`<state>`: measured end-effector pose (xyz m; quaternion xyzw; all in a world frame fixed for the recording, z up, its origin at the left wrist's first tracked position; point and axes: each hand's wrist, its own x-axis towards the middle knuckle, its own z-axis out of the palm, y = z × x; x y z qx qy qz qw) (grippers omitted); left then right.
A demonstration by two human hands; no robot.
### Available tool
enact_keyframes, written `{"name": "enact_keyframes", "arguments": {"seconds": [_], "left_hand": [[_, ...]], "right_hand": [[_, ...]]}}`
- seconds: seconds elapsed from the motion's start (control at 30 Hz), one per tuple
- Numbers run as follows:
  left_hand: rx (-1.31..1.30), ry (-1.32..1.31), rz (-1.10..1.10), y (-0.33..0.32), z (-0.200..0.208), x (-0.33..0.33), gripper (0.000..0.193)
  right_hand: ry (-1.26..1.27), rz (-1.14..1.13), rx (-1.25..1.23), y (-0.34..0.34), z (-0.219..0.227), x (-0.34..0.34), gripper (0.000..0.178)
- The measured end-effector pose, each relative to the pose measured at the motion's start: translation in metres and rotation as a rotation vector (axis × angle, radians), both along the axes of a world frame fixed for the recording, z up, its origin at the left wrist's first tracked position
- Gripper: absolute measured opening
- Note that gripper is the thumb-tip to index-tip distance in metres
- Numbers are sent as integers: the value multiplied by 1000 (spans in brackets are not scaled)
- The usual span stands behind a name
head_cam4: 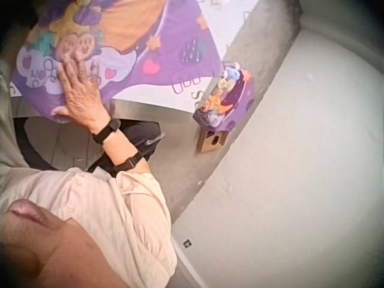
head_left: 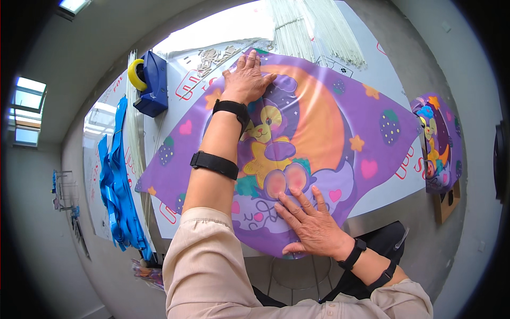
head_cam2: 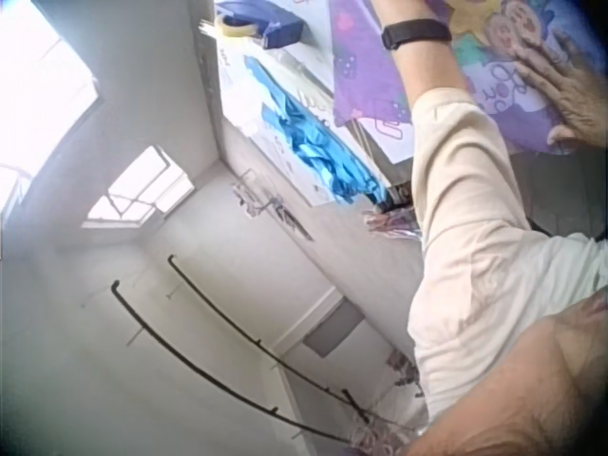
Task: Assembling a colorful plastic kite by attaching frame rods and string using tape.
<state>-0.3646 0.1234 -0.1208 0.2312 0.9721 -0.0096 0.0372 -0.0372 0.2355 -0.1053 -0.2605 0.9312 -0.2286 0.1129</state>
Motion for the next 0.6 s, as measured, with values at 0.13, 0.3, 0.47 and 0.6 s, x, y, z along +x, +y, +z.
{"name": "enact_keyframes", "arguments": {"seconds": [0.13, 0.3, 0.47, 0.6], "left_hand": [[57, -67, -75, -4, -3, 23, 76], [138, -60, -60, -10, -5, 35, 78], [142, -53, 60, -2, -8, 39, 80], [276, -43, 58, -15, -18, 9, 79]], "right_hand": [[-10, 56, -4, 1, -2, 12, 91], [2, 93, 46, 1, 2, 10, 90], [19, 104, 75, -1, 1, 14, 91], [0, 77, 52, -6, 1, 18, 90]]}}
